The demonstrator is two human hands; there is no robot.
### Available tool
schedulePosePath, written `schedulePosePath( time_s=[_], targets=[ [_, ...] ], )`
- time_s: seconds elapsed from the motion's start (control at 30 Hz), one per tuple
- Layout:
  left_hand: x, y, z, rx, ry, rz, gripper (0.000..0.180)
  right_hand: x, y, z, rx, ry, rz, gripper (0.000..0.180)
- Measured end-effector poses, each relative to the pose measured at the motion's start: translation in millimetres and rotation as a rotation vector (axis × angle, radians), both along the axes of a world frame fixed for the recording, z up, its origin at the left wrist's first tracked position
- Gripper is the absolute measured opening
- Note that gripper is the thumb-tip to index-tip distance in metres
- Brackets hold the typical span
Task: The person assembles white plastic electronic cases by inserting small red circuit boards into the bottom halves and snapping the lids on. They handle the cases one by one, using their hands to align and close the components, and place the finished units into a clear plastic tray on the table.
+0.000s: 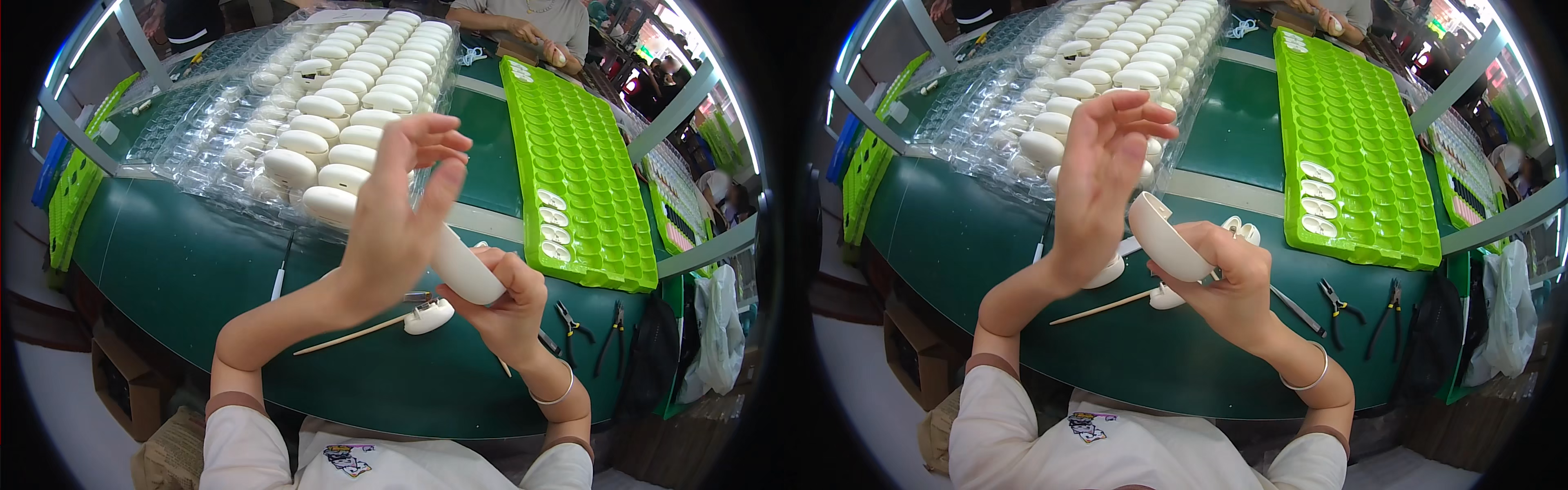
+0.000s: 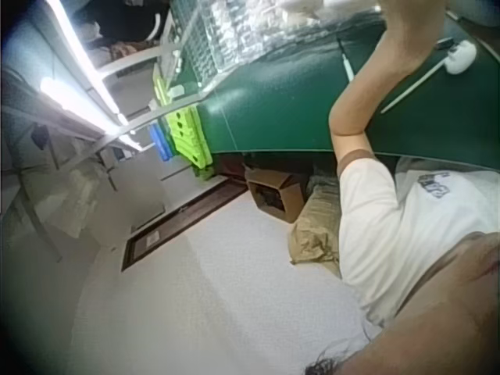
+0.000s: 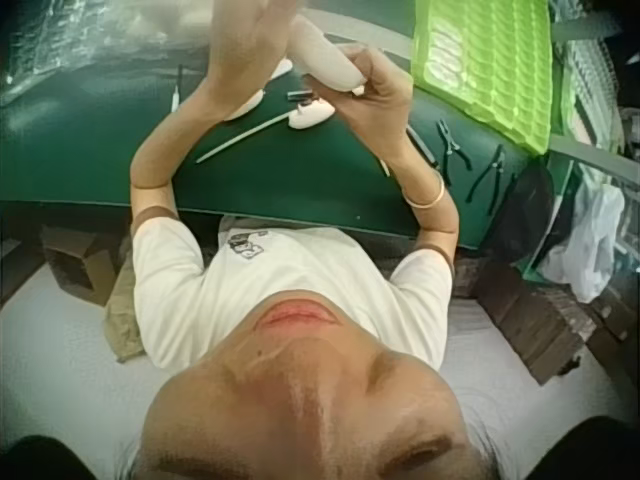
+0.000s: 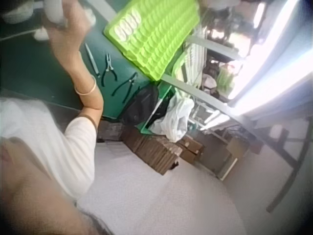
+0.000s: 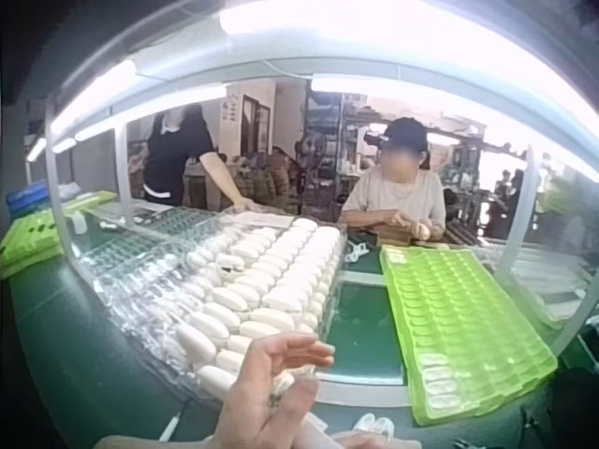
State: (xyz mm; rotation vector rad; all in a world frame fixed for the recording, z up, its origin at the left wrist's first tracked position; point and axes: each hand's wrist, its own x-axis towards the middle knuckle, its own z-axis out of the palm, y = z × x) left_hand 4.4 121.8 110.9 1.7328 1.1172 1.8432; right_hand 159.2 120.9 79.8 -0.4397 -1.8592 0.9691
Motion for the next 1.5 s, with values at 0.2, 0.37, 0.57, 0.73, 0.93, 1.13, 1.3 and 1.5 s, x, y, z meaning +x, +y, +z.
schedulePosePath(
  time_s=[0.2,0.37,0.57,0.73,0.93,1.13,1.3,1.5],
  targets=[
    [27.7,-27.1,3.5,0.171,0.673,0.071,0.032,17.4,-9.2,6.7,0.25,-0.323,-0.086,0.03],
    [-25.5,8.2,4.5,-0.009,0.559,0.166,0.021,13.1,1.1,12.6,-0.299,0.299,0.438,0.035],
    [-16.6,-21.5,29.1,-0.155,0.282,-0.212,0.022,17.0,1.8,19.5,-0.557,0.282,0.274,0.032],
    [7.8,-27.0,17.6,0.142,0.542,-0.101,0.04,13.9,-0.2,18.5,-0.249,0.115,0.029,0.027],
    [9.8,-26.0,8.6,0.016,0.384,-0.235,0.042,17.8,2.1,22.6,0.226,-0.038,-0.196,0.036],
    [5.8,-22.7,0.3,-0.313,-0.477,-0.701,0.036,24.2,6.1,35.5,0.204,-0.014,-0.261,0.042],
    [2.8,-24.8,1.7,-0.381,-0.578,-0.834,0.034,23.1,11.0,26.8,0.038,0.144,0.013,0.035],
    [4.7,-26.8,4.2,-0.468,-0.612,-0.824,0.039,22.4,6.6,23.8,-0.164,0.216,0.057,0.029]
  ],
)
